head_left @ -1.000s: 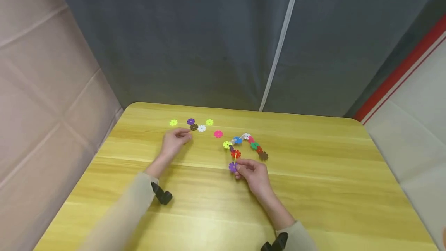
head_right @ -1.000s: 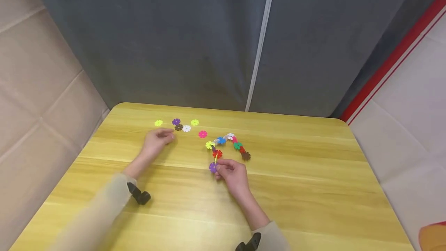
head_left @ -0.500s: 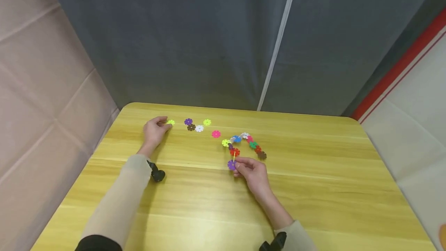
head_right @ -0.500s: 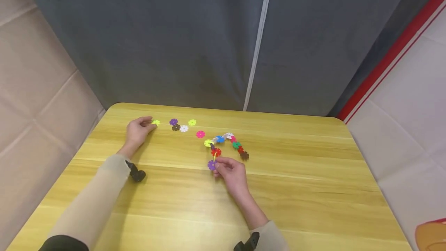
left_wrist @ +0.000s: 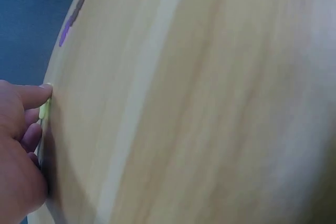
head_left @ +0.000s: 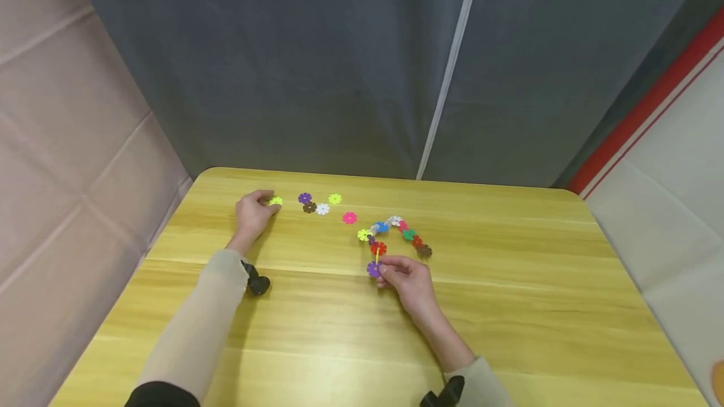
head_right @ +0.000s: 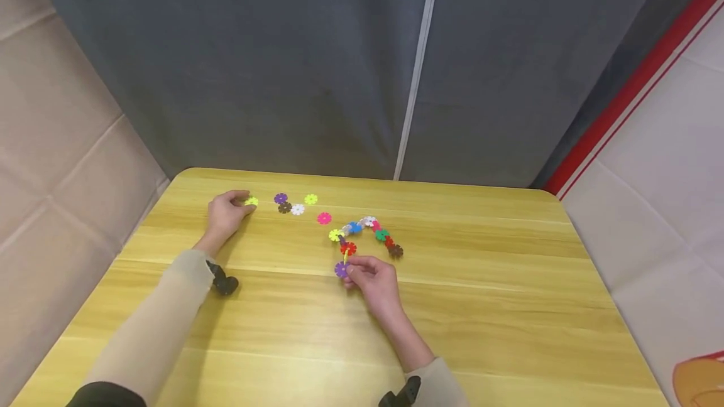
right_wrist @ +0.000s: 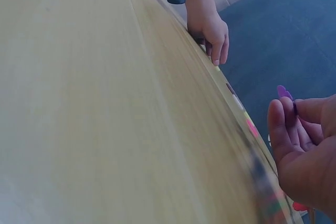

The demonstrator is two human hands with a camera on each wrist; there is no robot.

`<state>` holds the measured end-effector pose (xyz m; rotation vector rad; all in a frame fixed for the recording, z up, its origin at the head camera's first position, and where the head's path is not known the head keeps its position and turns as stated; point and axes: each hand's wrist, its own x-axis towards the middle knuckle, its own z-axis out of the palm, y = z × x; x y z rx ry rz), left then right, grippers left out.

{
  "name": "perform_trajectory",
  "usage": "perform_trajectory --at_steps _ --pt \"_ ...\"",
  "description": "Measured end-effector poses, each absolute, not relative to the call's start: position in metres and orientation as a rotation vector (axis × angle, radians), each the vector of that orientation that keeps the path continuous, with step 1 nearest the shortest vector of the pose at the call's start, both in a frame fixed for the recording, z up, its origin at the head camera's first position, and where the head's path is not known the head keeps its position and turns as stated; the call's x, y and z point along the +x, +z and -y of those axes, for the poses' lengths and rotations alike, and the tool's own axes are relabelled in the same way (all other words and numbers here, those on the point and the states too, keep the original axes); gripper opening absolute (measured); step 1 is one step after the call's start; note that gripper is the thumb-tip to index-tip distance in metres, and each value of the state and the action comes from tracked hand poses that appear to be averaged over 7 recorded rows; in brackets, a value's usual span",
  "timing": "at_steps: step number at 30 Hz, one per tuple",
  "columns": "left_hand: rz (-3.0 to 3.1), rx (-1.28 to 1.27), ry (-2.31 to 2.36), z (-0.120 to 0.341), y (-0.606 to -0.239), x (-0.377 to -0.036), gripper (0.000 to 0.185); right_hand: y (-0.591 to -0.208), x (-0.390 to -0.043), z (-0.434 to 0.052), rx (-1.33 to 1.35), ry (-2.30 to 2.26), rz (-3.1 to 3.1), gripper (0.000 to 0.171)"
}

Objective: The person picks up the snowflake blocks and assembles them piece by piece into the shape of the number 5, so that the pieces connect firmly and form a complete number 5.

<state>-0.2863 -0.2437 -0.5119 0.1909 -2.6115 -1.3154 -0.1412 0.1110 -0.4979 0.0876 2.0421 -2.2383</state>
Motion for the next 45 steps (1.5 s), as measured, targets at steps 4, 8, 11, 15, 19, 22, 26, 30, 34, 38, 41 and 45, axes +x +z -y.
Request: perform_trajectory --at_steps 4,8,11,15,19,22,26,30,34,38,41,45 --pt "2.638 0.123 -1.335 0.24 -0.514 -0.277 0.041 -0.498 -0.142 -0.111 0.105 -2.245 -2.021 0.022" --pt "2.686 0.044 -1.302 0.237 -0.517 -0.263 0.04 -0.499 -0.143 -0.111 0.111 -2.244 -2.03 0.022" --pt "2.686 0.0 -1.295 0.237 -0.519 -0.254 0.036 -0.499 -0.143 -0.111 0.108 -2.231 -2.053 0.022" --pt "2.67 -0.021 -1.311 0.238 -0.521 -0.241 0.033 -0.499 -0.141 -0.112 0.115 -2.197 -2.075 0.022" --pt "2.695 -0.013 -1.336 0.237 -0.523 -0.231 0.032 -0.502 -0.142 -0.115 0.106 -2.149 -2.094 0.022" --pt "2.7 -0.02 -1.344 0.236 -0.524 -0.225 0.028 -0.504 -0.143 -0.118 0.106 -2.126 -2.102 0.022" --pt "2.663 -0.016 -1.372 0.231 -0.523 -0.219 0.024 -0.506 -0.145 -0.12 0.113 -2.12 -2.1 0.022" --pt "2.617 0.03 -1.492 0.221 -0.52 -0.211 0.027 -0.507 -0.147 -0.12 0.104 -2.129 -2.081 0.022" --pt "2.574 0.043 -1.651 0.207 -0.513 -0.2 0.032 -0.507 -0.148 -0.12 0.104 -2.144 -2.058 0.022" --pt "2.536 0.016 -1.761 0.185 -0.504 -0.188 0.031 -0.506 -0.148 -0.119 0.108 -2.158 -2.057 0.023" --pt "2.511 -0.025 -1.837 0.166 -0.497 -0.178 0.027 -0.505 -0.149 -0.119 0.113 -2.167 -2.061 0.023" --pt "2.479 -0.099 -1.937 0.141 -0.493 -0.164 0.022 -0.505 -0.149 -0.118 0.129 -2.17 -2.063 0.022"
